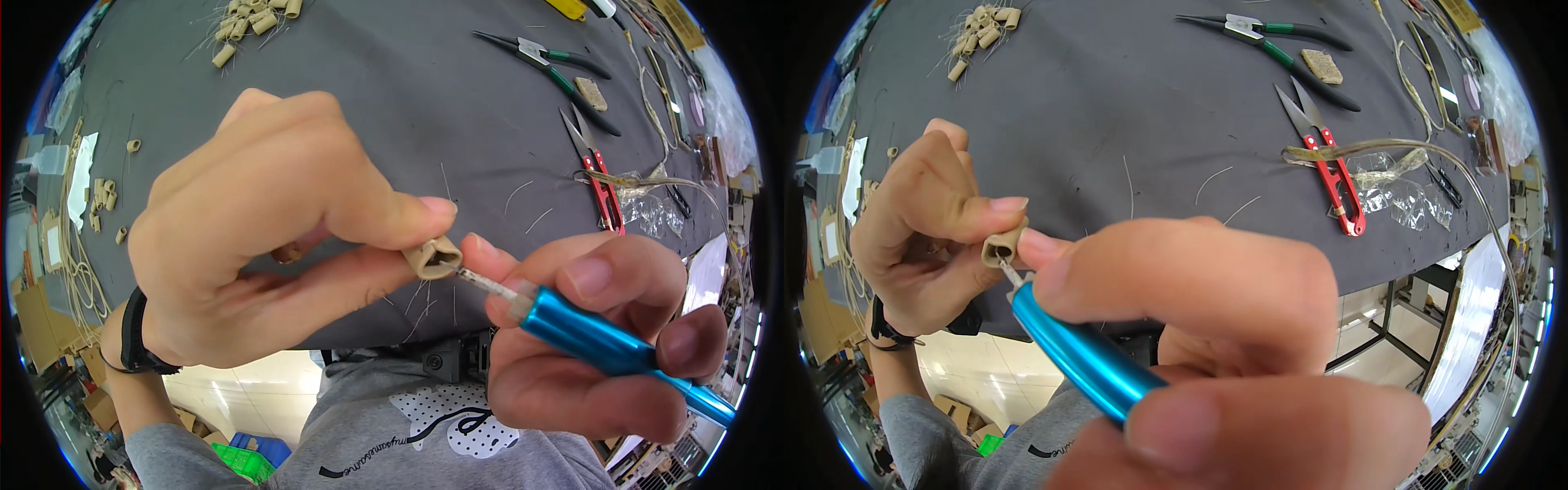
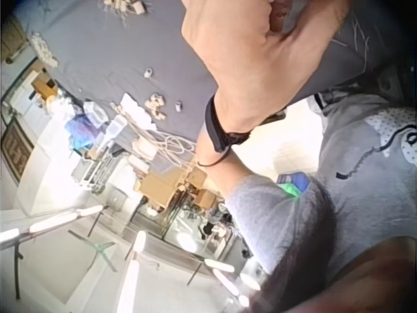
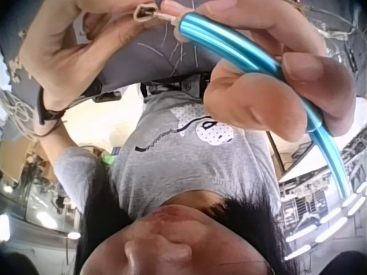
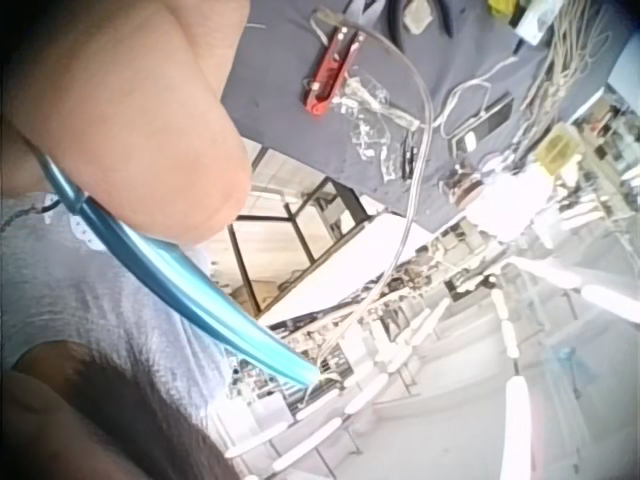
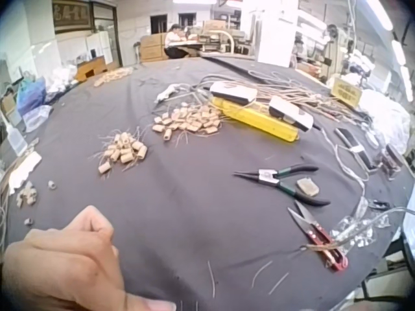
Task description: The person uses a blue-handled tool to press and secure a beige cylindrical component with protruding fibers. They repeatedly insert the tool into the component's opening and rotate it, then place the component on the table and pick up another to repeat the process.
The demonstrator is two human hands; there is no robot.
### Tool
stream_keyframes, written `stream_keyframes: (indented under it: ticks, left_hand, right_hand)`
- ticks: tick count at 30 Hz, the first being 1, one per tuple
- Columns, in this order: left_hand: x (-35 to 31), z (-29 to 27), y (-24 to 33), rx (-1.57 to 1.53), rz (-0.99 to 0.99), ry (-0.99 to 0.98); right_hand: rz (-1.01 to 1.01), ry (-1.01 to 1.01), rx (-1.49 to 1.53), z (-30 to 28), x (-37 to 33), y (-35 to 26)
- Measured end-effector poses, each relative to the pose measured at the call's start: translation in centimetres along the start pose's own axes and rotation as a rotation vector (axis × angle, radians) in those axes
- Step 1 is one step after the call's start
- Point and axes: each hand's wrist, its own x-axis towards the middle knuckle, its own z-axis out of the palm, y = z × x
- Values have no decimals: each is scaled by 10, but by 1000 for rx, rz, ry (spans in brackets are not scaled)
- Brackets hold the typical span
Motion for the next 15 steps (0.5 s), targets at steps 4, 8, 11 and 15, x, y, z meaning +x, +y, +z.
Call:
stream_keyframes:
  ticks: [4, 8, 11, 15]
  left_hand:
    - [0, 1, -1, 0, 8, 0]
    - [0, 2, -2, -2, 27, 10]
    - [0, 2, -1, -3, 19, 7]
    - [0, 2, -1, -3, 11, 5]
  right_hand:
    - [-21, 25, 10, 1, -1, 2]
    - [-33, 58, 19, 3, -2, 3]
    - [-42, 53, -1, 3, -1, 3]
    - [-58, 55, -18, 3, -2, 5]
